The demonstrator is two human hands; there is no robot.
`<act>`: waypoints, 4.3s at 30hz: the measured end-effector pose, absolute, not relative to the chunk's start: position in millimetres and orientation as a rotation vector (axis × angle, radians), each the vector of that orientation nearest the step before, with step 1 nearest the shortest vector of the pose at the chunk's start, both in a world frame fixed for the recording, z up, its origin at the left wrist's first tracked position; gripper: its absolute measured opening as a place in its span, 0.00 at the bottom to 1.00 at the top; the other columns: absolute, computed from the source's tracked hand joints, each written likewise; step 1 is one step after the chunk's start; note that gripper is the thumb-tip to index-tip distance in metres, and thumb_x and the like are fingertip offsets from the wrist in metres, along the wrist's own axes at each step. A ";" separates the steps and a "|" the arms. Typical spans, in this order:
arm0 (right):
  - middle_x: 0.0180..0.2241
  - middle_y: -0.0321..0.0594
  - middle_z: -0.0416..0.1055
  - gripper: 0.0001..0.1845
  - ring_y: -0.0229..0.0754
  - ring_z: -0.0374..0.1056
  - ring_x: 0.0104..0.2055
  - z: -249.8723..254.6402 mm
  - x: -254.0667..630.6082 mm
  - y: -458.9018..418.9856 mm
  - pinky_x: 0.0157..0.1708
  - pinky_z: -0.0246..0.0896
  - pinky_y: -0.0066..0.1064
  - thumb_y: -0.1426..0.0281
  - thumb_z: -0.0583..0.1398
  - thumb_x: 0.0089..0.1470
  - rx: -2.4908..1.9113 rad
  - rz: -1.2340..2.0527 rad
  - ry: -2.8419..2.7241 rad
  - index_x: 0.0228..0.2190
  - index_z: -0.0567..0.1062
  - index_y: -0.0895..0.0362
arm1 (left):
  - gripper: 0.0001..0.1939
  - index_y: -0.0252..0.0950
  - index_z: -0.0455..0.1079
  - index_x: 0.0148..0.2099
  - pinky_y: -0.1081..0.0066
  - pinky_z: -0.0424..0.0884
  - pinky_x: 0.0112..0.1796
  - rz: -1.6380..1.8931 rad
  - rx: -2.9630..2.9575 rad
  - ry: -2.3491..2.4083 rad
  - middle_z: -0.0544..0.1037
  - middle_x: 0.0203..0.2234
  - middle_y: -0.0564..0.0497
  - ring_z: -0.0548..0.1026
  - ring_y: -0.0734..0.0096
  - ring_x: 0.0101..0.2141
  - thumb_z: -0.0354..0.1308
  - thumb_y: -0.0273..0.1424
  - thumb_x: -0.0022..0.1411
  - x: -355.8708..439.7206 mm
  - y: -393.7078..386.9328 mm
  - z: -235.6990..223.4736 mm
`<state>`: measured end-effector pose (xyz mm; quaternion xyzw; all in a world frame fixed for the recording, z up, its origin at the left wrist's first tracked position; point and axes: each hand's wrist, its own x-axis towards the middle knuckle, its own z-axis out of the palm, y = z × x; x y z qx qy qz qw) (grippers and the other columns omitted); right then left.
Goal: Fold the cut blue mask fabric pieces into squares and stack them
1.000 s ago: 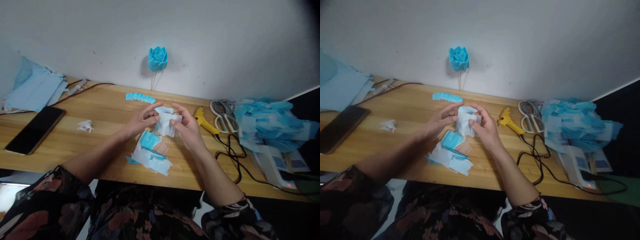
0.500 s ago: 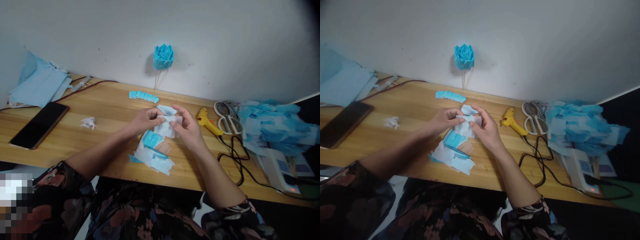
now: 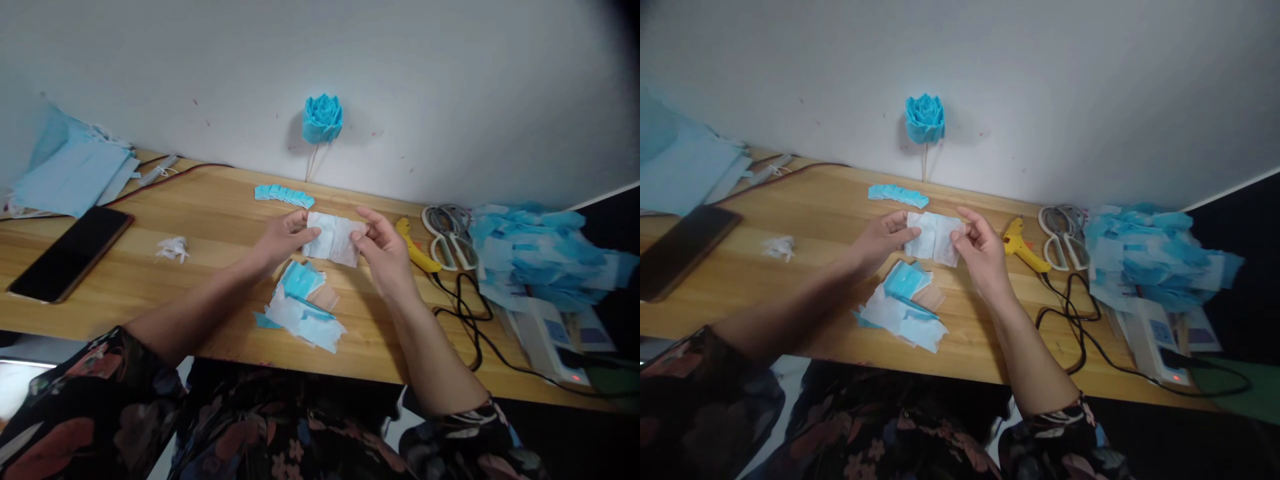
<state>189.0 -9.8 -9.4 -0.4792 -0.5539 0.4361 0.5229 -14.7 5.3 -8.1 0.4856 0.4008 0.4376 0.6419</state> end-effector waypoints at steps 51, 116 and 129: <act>0.24 0.33 0.76 0.07 0.38 0.69 0.26 0.3 176.9 -27.8 0.30 0.63 0.30 0.66 0.63 0.56 -1.265 0.639 -1.768 0.29 0.80 0.54 | 0.43 0.40 0.60 0.68 0.66 0.70 0.48 1.098 1.562 0.841 0.78 0.40 0.49 0.75 0.66 0.42 0.71 0.31 0.52 -14.0 -2.0 -3.0; 0.38 0.39 0.82 0.07 0.44 0.78 0.41 2.3 186.9 -16.2 0.44 0.71 0.38 0.76 0.63 0.54 -0.914 0.469 -1.779 0.30 0.80 0.52 | 0.02 0.35 0.75 0.39 0.68 0.75 0.46 1.382 1.591 0.921 0.83 0.36 0.49 0.81 0.68 0.40 0.63 0.27 0.62 -17.2 -1.4 -10.1; 0.39 0.38 0.82 0.08 0.44 0.78 0.41 1.5 190.1 -14.5 0.43 0.70 0.40 0.77 0.64 0.55 -0.841 0.330 -1.801 0.31 0.79 0.51 | 0.08 0.36 0.73 0.47 0.68 0.74 0.45 1.307 1.549 0.904 0.82 0.38 0.48 0.80 0.69 0.41 0.59 0.34 0.68 -19.5 1.2 -13.2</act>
